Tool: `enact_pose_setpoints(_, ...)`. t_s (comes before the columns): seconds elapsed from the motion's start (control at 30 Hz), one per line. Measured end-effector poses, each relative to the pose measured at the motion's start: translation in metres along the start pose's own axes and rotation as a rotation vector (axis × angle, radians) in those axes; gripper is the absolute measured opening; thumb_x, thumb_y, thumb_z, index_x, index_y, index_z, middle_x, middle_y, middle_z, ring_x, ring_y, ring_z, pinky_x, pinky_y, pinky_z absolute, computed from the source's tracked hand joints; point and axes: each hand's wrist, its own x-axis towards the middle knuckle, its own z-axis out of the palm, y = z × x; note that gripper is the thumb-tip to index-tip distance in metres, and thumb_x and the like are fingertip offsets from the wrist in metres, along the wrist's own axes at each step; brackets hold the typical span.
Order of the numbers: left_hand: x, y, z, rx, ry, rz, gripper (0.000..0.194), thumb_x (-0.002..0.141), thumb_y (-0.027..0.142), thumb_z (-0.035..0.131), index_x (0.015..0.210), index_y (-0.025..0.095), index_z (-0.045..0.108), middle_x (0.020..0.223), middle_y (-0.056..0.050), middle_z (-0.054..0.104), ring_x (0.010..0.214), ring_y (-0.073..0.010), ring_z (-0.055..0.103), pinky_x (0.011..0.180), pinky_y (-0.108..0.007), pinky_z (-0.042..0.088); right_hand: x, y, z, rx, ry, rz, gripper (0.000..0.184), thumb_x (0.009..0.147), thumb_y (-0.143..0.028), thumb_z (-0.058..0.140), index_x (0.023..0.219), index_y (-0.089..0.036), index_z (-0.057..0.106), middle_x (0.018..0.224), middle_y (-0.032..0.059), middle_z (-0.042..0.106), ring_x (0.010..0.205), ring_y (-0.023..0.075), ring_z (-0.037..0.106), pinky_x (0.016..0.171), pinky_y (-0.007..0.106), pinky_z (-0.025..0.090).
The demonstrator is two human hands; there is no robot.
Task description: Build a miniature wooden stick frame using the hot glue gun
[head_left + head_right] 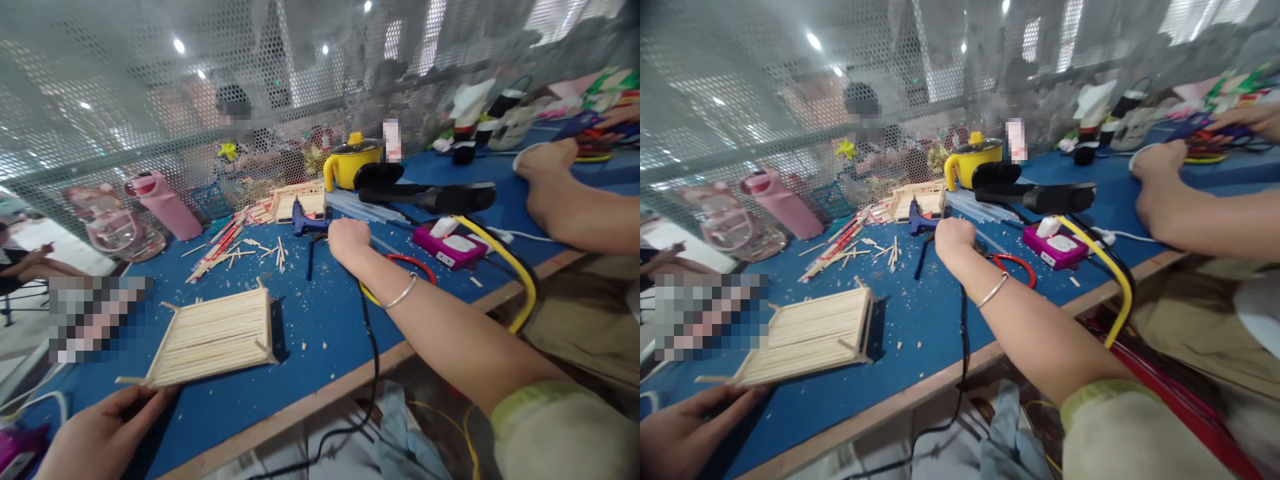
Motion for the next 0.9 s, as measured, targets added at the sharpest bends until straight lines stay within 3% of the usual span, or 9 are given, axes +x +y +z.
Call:
enact_pose_setpoints(0.07,-0.005,0.011,-0.001,-0.061,0.058,-0.036,0.032,0.072,0.062,0.05,0.076,0.039,0.072,0.082,0.012,0.075,0.084,-0.0277,0.068,0.07,-0.031,0.046,0.0,0.002,0.0,-0.004,0.02,0.001,0.024,0.091,-0.024,0.052,0.102,-0.008,0.065,0.104,0.0145,0.068,0.098,0.022,0.064,0.082,0.037,0.051)
enact_pose_setpoints(0.17,-0.007,0.041,-0.002,-0.116,0.03,-0.002,0.036,0.074,0.057,0.052,0.078,0.029,0.073,0.086,0.001,0.076,0.086,-0.028,0.067,0.07,-0.03,0.045,-0.004,0.004,-0.001,-0.013,0.05,-0.019,0.024,0.087,-0.01,0.047,0.097,-0.005,0.069,0.099,0.0225,0.069,0.097,0.0282,0.066,0.077,0.034,0.05)
enact_pose_setpoints(0.3,0.0,0.069,-0.003,-0.139,0.032,0.065,0.038,0.081,0.054,0.049,0.082,0.024,0.072,0.08,-0.002,0.074,0.077,-0.0234,0.065,0.065,-0.029,0.041,-0.011,0.002,-0.001,-0.009,0.104,-0.12,0.027,0.083,-0.014,0.05,0.104,-0.009,0.067,0.099,0.021,0.069,0.096,0.0303,0.065,0.077,0.036,0.048)
enact_pose_setpoints(0.43,0.003,0.061,-0.007,-0.159,-0.013,0.255,0.032,0.081,0.05,0.053,0.086,0.022,0.068,0.078,-0.002,0.07,0.071,-0.0195,0.061,0.063,-0.027,0.04,-0.017,-0.005,0.002,0.032,0.098,-0.408,0.028,0.087,-0.022,0.048,0.109,-0.02,0.065,0.111,0.0109,0.065,0.101,0.0229,0.06,0.083,0.031,0.044)
enact_pose_setpoints(0.57,0.007,0.035,-0.01,-0.08,0.127,0.243,0.041,0.087,0.044,0.045,0.115,0.02,0.061,0.1,-0.007,0.066,0.081,-0.0216,0.061,0.07,-0.03,0.042,-0.016,-0.012,0.009,0.055,-0.031,-0.669,0.022,0.085,-0.035,0.056,0.098,-0.025,0.07,0.103,0.0037,0.064,0.095,0.0146,0.059,0.084,0.022,0.041)
enact_pose_setpoints(0.73,0.039,0.024,-0.018,0.047,0.062,0.225,0.035,0.088,0.041,0.039,0.095,0.02,0.067,0.096,-0.009,0.068,0.086,-0.0251,0.062,0.073,-0.032,0.042,-0.008,-0.01,0.012,0.034,-0.084,-0.644,0.018,0.078,-0.034,0.06,0.078,-0.02,0.07,0.088,0.0065,0.062,0.079,0.0179,0.058,0.07,0.027,0.041)
enact_pose_setpoints(0.9,0.064,0.037,-0.029,0.106,0.251,0.182,0.034,0.084,0.035,0.042,0.103,0.016,0.065,0.106,-0.013,0.064,0.09,-0.0264,0.061,0.077,-0.033,0.043,-0.018,-0.001,-0.003,0.021,-0.092,-0.63,0.007,0.071,-0.022,0.06,0.07,-0.02,0.067,0.084,0.0057,0.062,0.077,0.0186,0.057,0.066,0.027,0.039)
